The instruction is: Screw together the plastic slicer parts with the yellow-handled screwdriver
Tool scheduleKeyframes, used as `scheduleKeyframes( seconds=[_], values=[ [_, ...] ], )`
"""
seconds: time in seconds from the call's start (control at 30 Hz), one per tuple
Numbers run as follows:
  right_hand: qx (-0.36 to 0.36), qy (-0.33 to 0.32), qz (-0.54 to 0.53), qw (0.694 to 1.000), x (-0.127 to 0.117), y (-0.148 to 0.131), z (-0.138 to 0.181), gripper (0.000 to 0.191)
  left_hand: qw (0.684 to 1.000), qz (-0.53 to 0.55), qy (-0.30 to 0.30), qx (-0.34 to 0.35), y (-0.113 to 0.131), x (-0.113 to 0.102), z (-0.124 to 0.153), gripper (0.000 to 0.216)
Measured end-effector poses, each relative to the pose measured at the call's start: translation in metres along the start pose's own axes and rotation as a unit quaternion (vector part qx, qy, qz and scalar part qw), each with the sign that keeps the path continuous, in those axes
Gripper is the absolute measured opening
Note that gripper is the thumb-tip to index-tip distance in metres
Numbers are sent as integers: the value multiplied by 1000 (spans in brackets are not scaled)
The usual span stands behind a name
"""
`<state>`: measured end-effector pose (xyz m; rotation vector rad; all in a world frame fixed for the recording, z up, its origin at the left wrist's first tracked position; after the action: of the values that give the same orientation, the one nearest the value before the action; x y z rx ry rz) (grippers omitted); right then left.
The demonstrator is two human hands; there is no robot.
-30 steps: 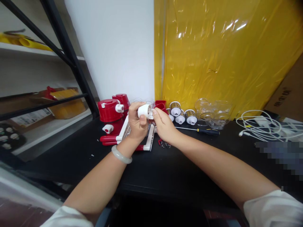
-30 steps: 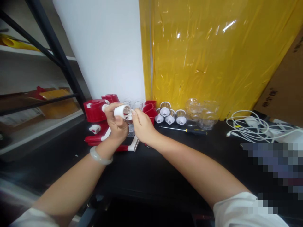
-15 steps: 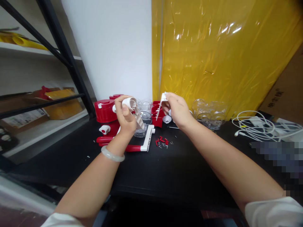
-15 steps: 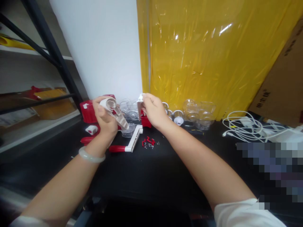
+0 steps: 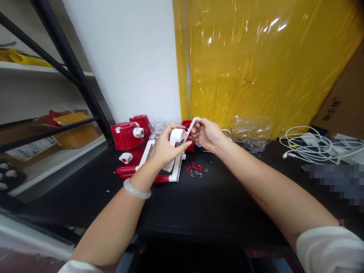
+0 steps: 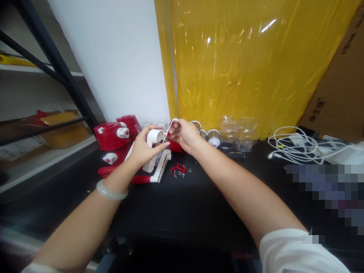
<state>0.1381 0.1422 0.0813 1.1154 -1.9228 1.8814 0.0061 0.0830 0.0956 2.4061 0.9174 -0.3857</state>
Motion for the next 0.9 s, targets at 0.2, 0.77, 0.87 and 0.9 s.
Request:
scheduleKeyframes(
  seconds=[0.2, 0.77, 0.87, 0.9],
  values=[
    [-68, 76, 147, 984, -18, -13, -5, 16, 997, 32, -49, -45, -13, 5, -3, 38],
    [-262, -59, 619, 738, -7, -41, -6, 13, 910, 127, -259, -299, -17, 23, 16, 30],
    [-240, -69, 623, 742, -15, -30, -12, 9, 897, 121, -291, -309, -22, 27, 19, 31],
    [-227, -71, 619, 748, -17, -26, -13, 9, 901, 107, -290, -305, -24, 27, 19, 31]
  ],
)
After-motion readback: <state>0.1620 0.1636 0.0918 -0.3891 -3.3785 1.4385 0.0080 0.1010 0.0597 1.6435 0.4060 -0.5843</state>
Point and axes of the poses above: each hand's wrist, its own z-axis away from the middle knuckle, its own x-axis out of the palm, y = z × x, the point moved 8 cm from there along -z, towards the middle knuckle, and after that the axes turned 14 degrees about -z, right-handed, at the moved point
